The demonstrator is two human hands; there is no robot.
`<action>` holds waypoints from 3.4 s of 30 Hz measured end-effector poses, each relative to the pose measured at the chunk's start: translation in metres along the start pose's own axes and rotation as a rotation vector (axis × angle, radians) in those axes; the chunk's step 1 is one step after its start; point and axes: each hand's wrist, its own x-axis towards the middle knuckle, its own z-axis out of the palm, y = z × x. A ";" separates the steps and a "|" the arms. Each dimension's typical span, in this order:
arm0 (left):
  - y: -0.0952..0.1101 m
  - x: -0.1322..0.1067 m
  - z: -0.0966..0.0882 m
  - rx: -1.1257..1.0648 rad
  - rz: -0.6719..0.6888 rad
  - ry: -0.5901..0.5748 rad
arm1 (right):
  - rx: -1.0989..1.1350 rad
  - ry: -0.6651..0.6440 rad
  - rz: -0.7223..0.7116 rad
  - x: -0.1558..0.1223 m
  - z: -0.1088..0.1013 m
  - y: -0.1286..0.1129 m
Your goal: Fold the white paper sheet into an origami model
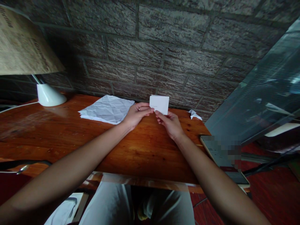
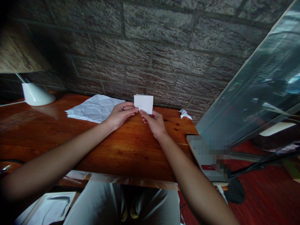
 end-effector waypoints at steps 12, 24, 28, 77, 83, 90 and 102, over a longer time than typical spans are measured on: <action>0.006 -0.006 -0.009 0.709 0.564 -0.129 | -0.281 -0.101 -0.375 0.007 -0.016 -0.002; 0.008 -0.007 -0.012 0.799 0.870 -0.185 | -0.577 0.021 -0.675 0.002 -0.021 -0.008; 0.010 -0.007 -0.012 0.811 0.864 -0.188 | -0.601 0.033 -0.705 -0.002 -0.018 -0.011; 0.010 -0.004 -0.009 0.343 -0.070 -0.434 | 0.104 -0.191 0.151 -0.001 -0.009 -0.014; 0.012 -0.008 -0.007 0.113 -0.110 -0.455 | 0.168 -0.262 0.153 -0.006 -0.002 -0.022; 0.003 -0.006 -0.007 0.273 -0.115 -0.389 | 0.068 -0.251 0.114 -0.001 -0.010 -0.016; 0.003 -0.003 -0.011 0.262 -0.118 -0.332 | 0.020 -0.241 0.143 0.001 -0.013 -0.012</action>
